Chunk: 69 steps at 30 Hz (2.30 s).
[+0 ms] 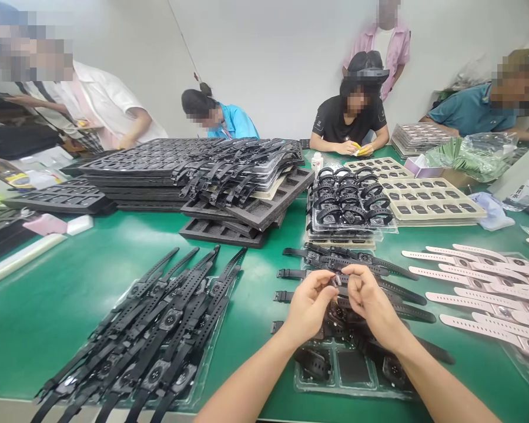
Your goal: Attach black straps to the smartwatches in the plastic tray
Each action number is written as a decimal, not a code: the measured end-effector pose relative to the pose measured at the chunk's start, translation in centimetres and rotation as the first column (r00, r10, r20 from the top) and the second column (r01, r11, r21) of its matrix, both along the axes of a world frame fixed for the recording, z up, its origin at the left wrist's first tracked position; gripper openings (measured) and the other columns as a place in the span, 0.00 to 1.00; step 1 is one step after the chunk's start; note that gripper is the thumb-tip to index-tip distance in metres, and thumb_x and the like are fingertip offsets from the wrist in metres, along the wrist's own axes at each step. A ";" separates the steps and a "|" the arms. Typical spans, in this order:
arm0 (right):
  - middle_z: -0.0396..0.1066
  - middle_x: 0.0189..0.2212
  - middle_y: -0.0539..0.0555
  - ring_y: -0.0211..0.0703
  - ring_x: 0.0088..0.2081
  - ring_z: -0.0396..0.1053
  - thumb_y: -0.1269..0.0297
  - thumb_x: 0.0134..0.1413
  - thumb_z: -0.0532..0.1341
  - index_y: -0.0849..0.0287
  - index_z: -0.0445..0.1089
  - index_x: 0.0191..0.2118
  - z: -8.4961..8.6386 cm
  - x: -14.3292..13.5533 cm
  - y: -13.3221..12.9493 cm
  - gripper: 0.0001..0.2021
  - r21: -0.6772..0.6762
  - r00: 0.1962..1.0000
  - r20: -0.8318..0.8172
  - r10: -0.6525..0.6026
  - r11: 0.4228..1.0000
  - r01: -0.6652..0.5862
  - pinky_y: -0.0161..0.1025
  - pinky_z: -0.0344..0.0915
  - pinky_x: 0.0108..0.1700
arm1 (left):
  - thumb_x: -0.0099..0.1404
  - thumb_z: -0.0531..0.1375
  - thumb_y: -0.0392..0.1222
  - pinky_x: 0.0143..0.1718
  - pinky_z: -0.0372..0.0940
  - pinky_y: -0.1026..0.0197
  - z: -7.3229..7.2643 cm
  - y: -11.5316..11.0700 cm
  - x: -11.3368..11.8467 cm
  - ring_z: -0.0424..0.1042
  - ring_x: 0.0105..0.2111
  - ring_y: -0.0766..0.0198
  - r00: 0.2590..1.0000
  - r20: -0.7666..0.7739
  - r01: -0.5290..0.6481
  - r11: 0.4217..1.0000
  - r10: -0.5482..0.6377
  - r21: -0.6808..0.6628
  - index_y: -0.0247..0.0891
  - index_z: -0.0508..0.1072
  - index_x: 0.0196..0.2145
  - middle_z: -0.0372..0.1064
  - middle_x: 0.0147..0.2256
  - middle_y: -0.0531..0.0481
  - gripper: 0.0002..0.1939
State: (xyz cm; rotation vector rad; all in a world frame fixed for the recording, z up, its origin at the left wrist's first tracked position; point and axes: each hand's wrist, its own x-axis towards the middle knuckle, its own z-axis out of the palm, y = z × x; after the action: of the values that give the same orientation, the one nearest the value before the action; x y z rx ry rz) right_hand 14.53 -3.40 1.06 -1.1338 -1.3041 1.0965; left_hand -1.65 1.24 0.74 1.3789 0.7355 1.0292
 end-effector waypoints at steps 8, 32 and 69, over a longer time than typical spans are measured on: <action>0.60 0.26 0.46 0.38 0.25 0.53 0.47 0.64 0.61 0.53 0.69 0.39 0.1 -0.4 0.2 0.14 -0.109 0.983 -0.176 -0.061 0.993 0.042 0.37 0.53 0.29 | 0.64 0.66 0.56 0.37 0.66 0.64 -0.1 0.0 0.1 0.70 0.32 0.67 0.970 0.242 0.061 0.985 -0.022 -0.159 0.36 0.73 0.46 0.72 0.33 0.49 0.22; 0.72 0.30 0.48 0.40 0.33 0.66 0.63 0.40 0.78 0.54 0.75 0.34 0.2 -1.3 1.1 0.15 -0.273 0.698 -0.705 -0.125 0.956 -0.105 0.35 0.63 0.38 | 0.69 0.60 0.55 0.52 0.66 0.53 -0.7 -0.3 -0.1 0.73 0.47 0.53 0.995 0.100 -0.005 0.999 0.001 0.038 0.40 0.79 0.49 0.75 0.46 0.43 0.20; 0.62 0.20 0.46 0.38 0.24 0.59 0.49 0.53 0.69 0.56 0.73 0.31 2.4 0.0 0.4 0.15 -0.250 0.934 -0.308 -0.179 0.963 0.103 0.37 0.59 0.29 | 0.60 0.64 0.64 0.26 0.51 0.65 0.5 0.3 0.0 0.54 0.24 0.69 0.903 -0.016 0.408 0.865 -0.430 -0.291 0.32 0.79 0.37 0.59 0.24 0.54 0.27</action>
State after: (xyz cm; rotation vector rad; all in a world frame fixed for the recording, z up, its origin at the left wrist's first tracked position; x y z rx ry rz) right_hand 14.54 -2.96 3.43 -1.1357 -0.8374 1.2886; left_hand -1.68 1.49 1.22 1.2603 0.5773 0.5039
